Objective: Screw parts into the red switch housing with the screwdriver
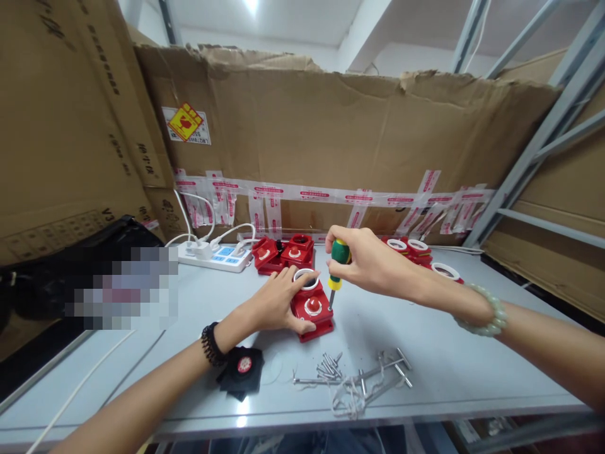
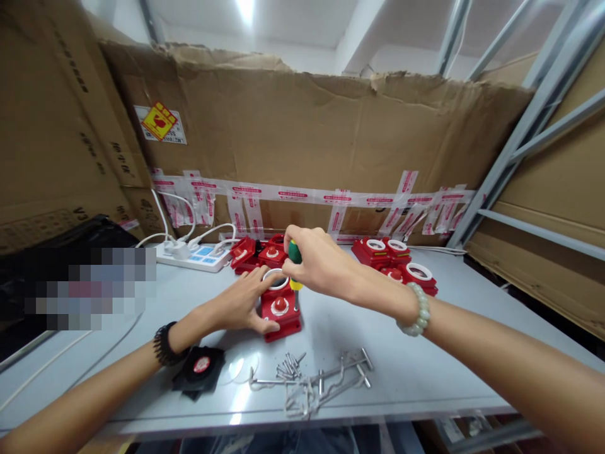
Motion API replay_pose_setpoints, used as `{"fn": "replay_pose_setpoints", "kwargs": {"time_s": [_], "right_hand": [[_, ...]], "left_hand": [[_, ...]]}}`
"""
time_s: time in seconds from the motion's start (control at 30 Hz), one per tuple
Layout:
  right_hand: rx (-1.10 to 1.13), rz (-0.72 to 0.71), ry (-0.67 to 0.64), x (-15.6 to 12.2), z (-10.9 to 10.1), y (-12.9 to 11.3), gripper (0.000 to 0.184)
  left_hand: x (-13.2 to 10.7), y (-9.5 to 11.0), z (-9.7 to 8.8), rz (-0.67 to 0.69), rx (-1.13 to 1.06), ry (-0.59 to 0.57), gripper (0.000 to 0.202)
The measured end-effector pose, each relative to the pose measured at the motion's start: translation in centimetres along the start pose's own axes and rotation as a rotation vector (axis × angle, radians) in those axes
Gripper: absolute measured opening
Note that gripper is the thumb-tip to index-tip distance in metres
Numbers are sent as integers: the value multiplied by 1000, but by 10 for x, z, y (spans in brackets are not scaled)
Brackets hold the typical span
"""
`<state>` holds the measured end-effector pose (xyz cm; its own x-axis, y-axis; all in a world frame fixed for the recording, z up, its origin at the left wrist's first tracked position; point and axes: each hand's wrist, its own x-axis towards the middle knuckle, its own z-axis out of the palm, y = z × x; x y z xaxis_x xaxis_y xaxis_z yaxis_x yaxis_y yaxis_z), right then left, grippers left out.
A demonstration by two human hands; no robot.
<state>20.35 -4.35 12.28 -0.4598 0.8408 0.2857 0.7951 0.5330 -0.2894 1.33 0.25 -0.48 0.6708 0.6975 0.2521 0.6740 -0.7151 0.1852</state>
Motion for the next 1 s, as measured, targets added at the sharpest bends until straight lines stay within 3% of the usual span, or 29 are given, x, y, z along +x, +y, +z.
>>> {"fn": "replay_pose_setpoints", "kwargs": {"time_s": [0.3,0.6,0.7,0.77,0.83,1.0], "right_hand": [[81,-15,76,-13,-19,-13,10],[149,-26,-96,-37,10,-8,6],[156,-28,-98,-38,11,-8,7],[171,-24,-95,-38,11,-8,7],[199,-25,-86,-39,10,-8,7],[226,-20,-75,-42,8,-9,7]], "left_hand": [[-1,0,0,9,-42,15,93],[-3,1,-8,18,-56,-15,90],[-6,3,-15,72,-35,70,95],[-9,11,-19,156,-8,135,85],[-13,24,-20,264,18,146,62],[-20,51,-10,401,5,42,29]]}}
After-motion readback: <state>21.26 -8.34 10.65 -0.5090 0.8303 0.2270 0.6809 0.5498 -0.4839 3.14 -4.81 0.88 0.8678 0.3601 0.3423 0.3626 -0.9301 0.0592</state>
